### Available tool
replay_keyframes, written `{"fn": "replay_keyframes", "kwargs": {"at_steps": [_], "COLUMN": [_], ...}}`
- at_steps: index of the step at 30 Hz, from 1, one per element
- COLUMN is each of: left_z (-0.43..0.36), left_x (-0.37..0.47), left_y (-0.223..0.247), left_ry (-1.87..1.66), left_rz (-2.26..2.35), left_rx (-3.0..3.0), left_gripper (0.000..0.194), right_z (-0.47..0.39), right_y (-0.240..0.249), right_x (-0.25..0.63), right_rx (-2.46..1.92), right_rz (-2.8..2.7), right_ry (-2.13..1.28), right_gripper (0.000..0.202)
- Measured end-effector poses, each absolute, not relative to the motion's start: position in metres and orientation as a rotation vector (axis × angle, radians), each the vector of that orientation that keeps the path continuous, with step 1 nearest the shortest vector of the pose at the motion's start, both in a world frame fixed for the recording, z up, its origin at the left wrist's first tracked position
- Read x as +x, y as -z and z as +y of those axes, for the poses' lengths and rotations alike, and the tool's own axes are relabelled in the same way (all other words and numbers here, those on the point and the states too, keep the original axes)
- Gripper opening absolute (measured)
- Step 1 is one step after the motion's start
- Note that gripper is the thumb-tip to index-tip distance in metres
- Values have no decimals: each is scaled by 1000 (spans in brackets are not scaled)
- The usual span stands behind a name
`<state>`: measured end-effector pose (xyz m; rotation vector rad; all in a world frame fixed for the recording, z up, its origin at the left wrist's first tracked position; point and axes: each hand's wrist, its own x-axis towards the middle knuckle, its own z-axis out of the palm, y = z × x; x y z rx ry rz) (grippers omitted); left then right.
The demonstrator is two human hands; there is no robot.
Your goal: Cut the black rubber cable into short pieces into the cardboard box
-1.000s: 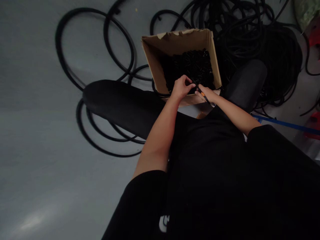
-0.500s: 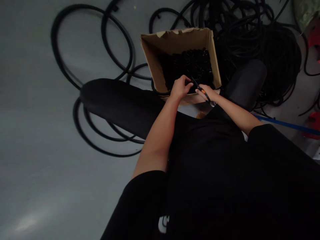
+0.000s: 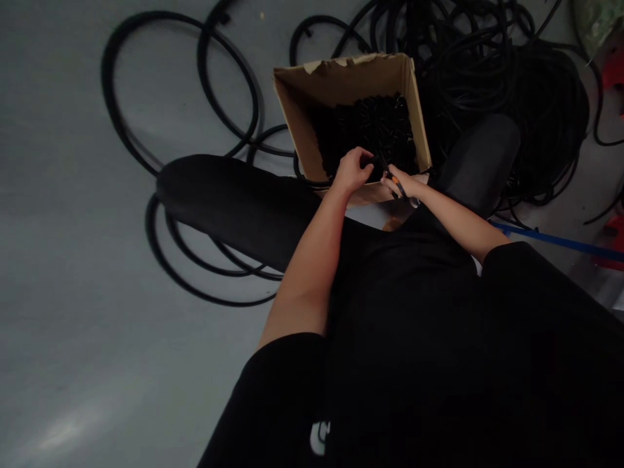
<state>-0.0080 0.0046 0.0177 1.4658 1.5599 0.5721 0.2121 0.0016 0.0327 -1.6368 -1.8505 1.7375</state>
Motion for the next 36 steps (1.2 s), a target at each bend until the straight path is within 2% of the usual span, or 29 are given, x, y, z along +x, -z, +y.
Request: {"fn": "replay_keyframes", "kwargs": {"at_steps": [7,15,22,28,36], "left_z": [4,2,2,2,-2], "left_x": [-5,0,2,2,0], "left_y": [-27,-35,-44,-36,-45], "left_ry": [-590,-567,-576,-583,-597], "left_rz": [1542,1536,1535,1544,1556], "left_rx": [1428,1427,1467,1427,1451], "left_gripper": [44,36,22,28,29], "right_z": [0,0,-3,-3,0], "right_y": [-42,-49,-52,-40,-36], "right_x": [210,208,206,210,206], "right_rx": [-1571,-1601,-1680,-1623,-1668], "right_rz": [-1936,-1953,-1999,-2046,-2075], "right_ry": [-1739,-1711,-1654,-1618,-1516], "right_gripper": [37,43,46,39,42]}}
